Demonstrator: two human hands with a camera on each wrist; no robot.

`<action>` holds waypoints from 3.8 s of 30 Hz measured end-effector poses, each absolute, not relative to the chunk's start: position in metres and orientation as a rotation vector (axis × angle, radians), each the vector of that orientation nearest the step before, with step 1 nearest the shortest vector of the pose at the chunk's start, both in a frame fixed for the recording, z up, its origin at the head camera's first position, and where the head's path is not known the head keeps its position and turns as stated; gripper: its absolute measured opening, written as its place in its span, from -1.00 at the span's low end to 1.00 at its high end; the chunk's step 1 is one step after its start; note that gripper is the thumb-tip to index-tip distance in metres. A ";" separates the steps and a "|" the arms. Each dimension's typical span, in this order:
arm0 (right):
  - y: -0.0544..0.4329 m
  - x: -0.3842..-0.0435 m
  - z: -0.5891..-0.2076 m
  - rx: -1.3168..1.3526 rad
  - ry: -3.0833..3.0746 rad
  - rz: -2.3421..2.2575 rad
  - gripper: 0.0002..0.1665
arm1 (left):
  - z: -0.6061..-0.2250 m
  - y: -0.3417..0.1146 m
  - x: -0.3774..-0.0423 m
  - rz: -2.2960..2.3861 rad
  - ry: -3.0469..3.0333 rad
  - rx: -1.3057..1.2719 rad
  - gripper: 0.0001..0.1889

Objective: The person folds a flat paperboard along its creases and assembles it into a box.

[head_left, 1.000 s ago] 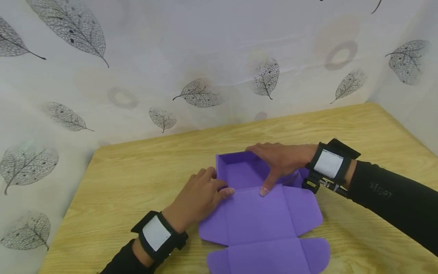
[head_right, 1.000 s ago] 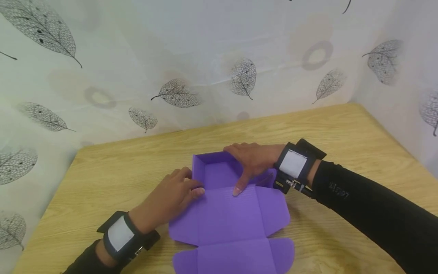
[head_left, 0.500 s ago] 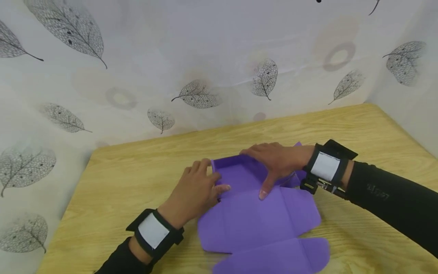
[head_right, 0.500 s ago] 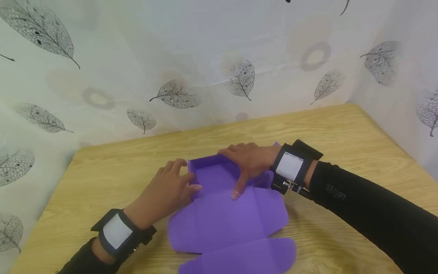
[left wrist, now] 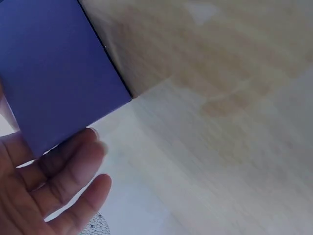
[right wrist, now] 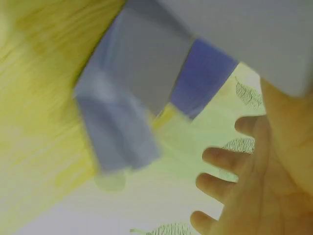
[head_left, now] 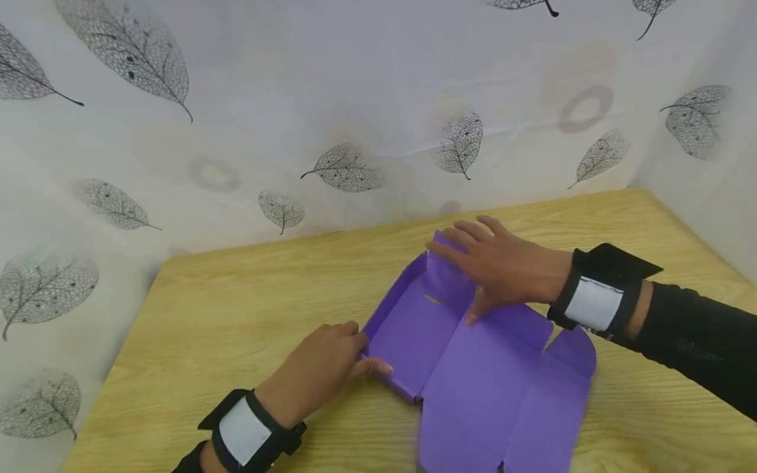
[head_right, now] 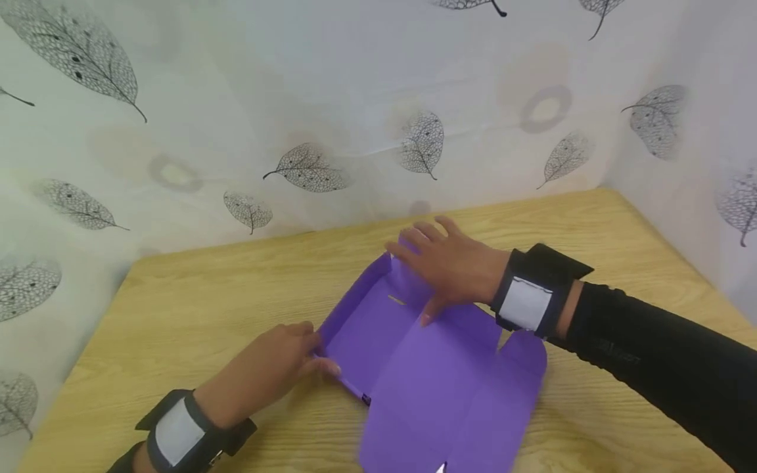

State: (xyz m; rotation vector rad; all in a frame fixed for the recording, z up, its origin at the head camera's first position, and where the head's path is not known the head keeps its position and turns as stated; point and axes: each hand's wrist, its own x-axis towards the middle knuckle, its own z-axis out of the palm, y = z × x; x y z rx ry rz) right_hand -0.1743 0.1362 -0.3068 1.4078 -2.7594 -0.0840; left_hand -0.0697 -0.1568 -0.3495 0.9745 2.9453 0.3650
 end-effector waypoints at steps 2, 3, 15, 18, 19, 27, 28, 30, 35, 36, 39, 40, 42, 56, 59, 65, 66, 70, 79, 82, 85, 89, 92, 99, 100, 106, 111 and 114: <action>0.142 -0.173 -0.301 1.384 -2.711 -0.111 0.42 | -0.349 -0.154 -0.062 0.474 2.900 0.989 -0.50; 0.144 -0.172 -0.298 1.379 -2.688 -0.116 0.39 | -0.348 -0.151 -0.058 0.515 2.887 1.000 -0.52; 0.136 -0.151 -0.304 1.463 -2.751 0.106 -0.01 | -0.350 -0.126 -0.033 0.564 2.737 1.180 -0.63; 0.135 -0.152 -0.318 1.476 -2.760 0.160 0.07 | -0.349 -0.126 -0.034 0.600 2.759 1.130 -0.61; 0.135 -0.152 -0.320 1.481 -2.762 0.182 0.09 | -0.349 -0.127 -0.036 0.637 2.775 1.076 -0.64; 0.126 -0.158 -0.323 1.518 -2.883 0.304 0.36 | -0.356 -0.147 -0.086 1.086 2.676 0.335 -0.13; 0.125 -0.158 -0.322 1.518 -2.903 0.314 0.39 | -0.358 -0.150 -0.093 1.105 2.634 0.288 -0.12; 0.123 -0.159 -0.322 1.528 -2.921 0.324 0.41 | -0.362 -0.155 -0.102 1.132 2.560 0.250 -0.19; 0.121 -0.162 -0.322 1.555 -2.907 0.326 0.45 | -0.364 -0.161 -0.110 1.152 2.468 0.274 -0.45; 0.121 -0.162 -0.322 1.563 -2.899 0.329 0.46 | -0.363 -0.161 -0.110 1.152 2.468 0.270 -0.49; 0.121 -0.164 -0.323 1.580 -2.898 0.351 0.46 | -0.363 -0.159 -0.113 1.178 2.483 0.227 -0.60; 0.121 -0.164 -0.324 1.590 -2.893 0.361 0.45 | -0.363 -0.158 -0.114 1.198 2.483 0.209 -0.61; 0.121 -0.165 -0.326 1.610 -2.884 0.388 0.41 | -0.364 -0.157 -0.116 1.248 2.472 0.170 -0.59; 0.122 -0.166 -0.333 1.607 -2.866 0.433 0.22 | -0.374 -0.164 -0.150 1.515 2.069 0.009 -0.22; 0.123 -0.166 -0.335 1.595 -2.875 0.440 0.22 | -0.376 -0.164 -0.151 1.558 2.068 -0.030 -0.29; 0.125 -0.163 -0.336 1.603 -2.846 0.448 0.26 | -0.373 -0.156 -0.137 1.519 2.385 0.086 -0.69; 0.126 -0.163 -0.336 1.602 -2.837 0.435 0.27 | -0.372 -0.154 -0.135 1.458 2.500 0.170 -0.75; 0.127 -0.161 -0.336 1.589 -2.828 0.391 0.35 | -0.371 -0.147 -0.125 1.150 2.941 0.456 -0.75; 0.129 -0.156 -0.337 1.584 -2.820 0.562 0.37 | -0.364 -0.140 -0.114 0.915 2.926 0.733 -0.39; 0.130 -0.156 -0.336 1.595 -2.832 0.558 0.36 | -0.356 -0.142 -0.109 0.907 2.748 0.638 -0.09; 0.130 -0.155 -0.335 1.592 -2.853 0.528 0.31 | -0.350 -0.142 -0.107 0.898 2.675 0.548 -0.03; 0.131 -0.154 -0.334 1.592 -2.857 0.494 0.27 | -0.353 -0.138 -0.110 0.859 2.815 0.579 -0.32; 0.131 -0.153 -0.335 1.604 -2.839 0.484 0.26 | -0.359 -0.135 -0.113 0.816 2.944 0.591 -0.57; 0.131 -0.154 -0.335 1.622 -2.808 0.446 0.27 | -0.358 -0.124 -0.122 0.724 3.013 0.459 -0.87; 0.131 -0.154 -0.335 1.621 -2.807 0.440 0.27 | -0.357 -0.123 -0.123 0.704 3.014 0.437 -0.85; 0.130 -0.155 -0.333 1.619 -2.814 0.432 0.28 | -0.356 -0.120 -0.125 0.617 3.081 0.428 -0.79; 0.129 -0.155 -0.332 1.624 -2.792 0.421 0.28 | -0.357 -0.121 -0.125 0.583 3.126 0.440 -0.67; 0.128 -0.153 -0.331 1.612 -2.777 0.395 0.30 | -0.359 -0.122 -0.121 0.559 3.138 0.456 -0.66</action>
